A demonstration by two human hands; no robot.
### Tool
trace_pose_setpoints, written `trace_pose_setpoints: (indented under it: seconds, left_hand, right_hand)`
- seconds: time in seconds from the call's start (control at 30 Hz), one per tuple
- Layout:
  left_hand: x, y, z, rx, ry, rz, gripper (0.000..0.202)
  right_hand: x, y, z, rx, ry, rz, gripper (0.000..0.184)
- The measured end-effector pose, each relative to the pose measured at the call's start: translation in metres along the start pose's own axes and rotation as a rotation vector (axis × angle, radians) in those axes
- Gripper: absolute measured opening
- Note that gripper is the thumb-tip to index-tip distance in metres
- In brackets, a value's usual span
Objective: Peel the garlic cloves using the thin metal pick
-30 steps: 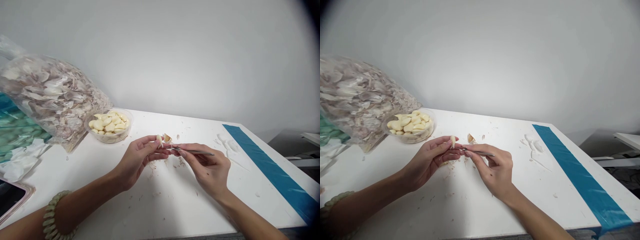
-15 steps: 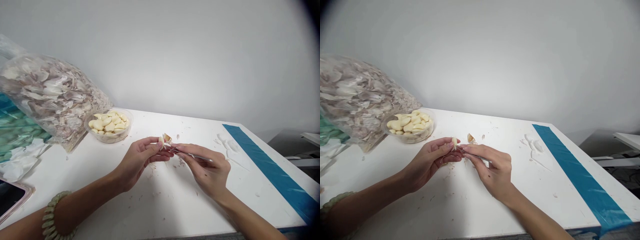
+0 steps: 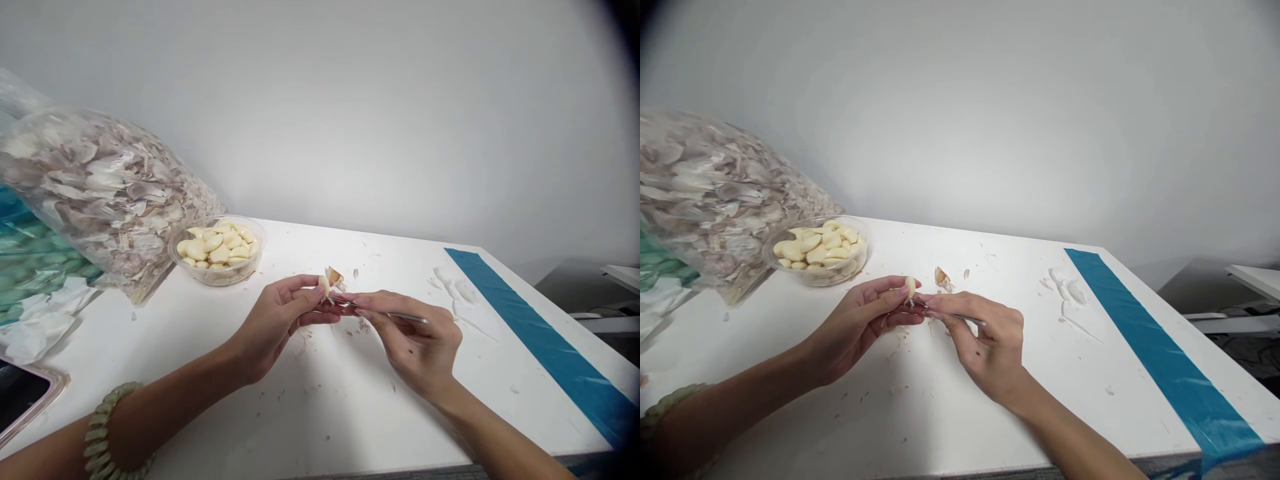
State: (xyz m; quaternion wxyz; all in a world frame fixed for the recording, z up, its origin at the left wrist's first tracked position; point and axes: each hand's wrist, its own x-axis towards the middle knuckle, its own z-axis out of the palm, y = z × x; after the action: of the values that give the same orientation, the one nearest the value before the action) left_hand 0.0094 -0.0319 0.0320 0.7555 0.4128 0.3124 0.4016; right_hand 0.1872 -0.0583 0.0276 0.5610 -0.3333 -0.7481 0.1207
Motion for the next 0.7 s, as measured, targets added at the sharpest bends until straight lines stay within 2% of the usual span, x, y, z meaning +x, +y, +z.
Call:
trace_pose_setpoints:
  seconds: [0.7]
  left_hand:
    - [-0.0003, -0.0019, -0.001, -0.057, 0.033, 0.007, 0.022]
  right_hand:
    - [-0.0026, 0.0001, -0.0012, 0.031, -0.078, 0.003, 0.039]
